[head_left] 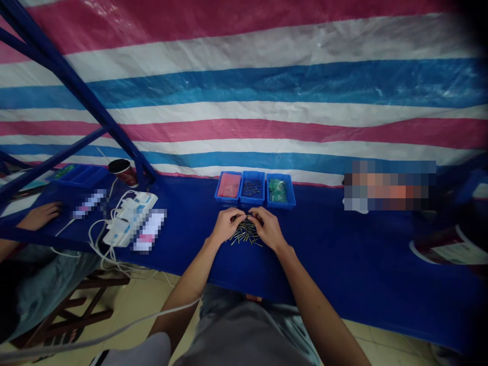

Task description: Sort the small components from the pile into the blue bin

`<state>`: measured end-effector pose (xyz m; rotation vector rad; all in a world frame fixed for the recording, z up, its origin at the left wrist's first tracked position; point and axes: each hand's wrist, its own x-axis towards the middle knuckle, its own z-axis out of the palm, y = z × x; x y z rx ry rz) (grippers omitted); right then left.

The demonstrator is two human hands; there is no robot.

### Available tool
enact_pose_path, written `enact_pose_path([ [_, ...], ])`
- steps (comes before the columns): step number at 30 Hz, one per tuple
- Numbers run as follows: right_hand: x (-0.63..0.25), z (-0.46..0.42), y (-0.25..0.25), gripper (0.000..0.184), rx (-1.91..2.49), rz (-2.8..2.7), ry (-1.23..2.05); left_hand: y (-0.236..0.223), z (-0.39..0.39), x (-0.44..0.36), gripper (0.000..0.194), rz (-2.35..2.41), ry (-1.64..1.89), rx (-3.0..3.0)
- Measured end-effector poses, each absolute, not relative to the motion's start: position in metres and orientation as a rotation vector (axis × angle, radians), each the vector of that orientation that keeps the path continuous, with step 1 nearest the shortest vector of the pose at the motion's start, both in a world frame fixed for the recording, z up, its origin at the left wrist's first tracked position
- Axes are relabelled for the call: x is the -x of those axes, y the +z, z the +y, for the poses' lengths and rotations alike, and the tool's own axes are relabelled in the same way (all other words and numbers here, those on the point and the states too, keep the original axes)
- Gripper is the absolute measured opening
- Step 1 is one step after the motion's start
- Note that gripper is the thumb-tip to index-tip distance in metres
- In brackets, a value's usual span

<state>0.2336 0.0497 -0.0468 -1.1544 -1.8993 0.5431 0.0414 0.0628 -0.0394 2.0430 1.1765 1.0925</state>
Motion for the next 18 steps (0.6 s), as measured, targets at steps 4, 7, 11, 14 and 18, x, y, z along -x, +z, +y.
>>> enact_pose_path([
  [4, -0.2317, 0.0490, -0.0446, 0.017, 1.107, -1.901, 0.544, -0.0386, 0.0624, -0.0416, 0.022, 1.184, 1.088, -2.052],
  [7, -0.2306, 0.0484, -0.0427, 0.018, 1.112, -1.888, 0.544, -0.0379, 0.0623, -0.0417, 0.022, 1.183, 1.082, -2.053],
  [11, -0.2307, 0.0485, -0.0426, 0.019, 1.134, -1.896, 0.531, -0.0383, 0.0625, -0.0420, 0.022, 1.177, 1.092, -2.051],
  [14, -0.2314, 0.0488, -0.0431, 0.019, 1.142, -1.897, 0.527, -0.0395, 0.0629, -0.0420, 0.021, 1.174, 1.092, -2.056],
  [18, -0.2319, 0.0484, -0.0417, 0.022, 1.145, -1.906, 0.538, -0.0405, 0.0633, -0.0415, 0.019, 1.176, 1.090, -2.060],
])
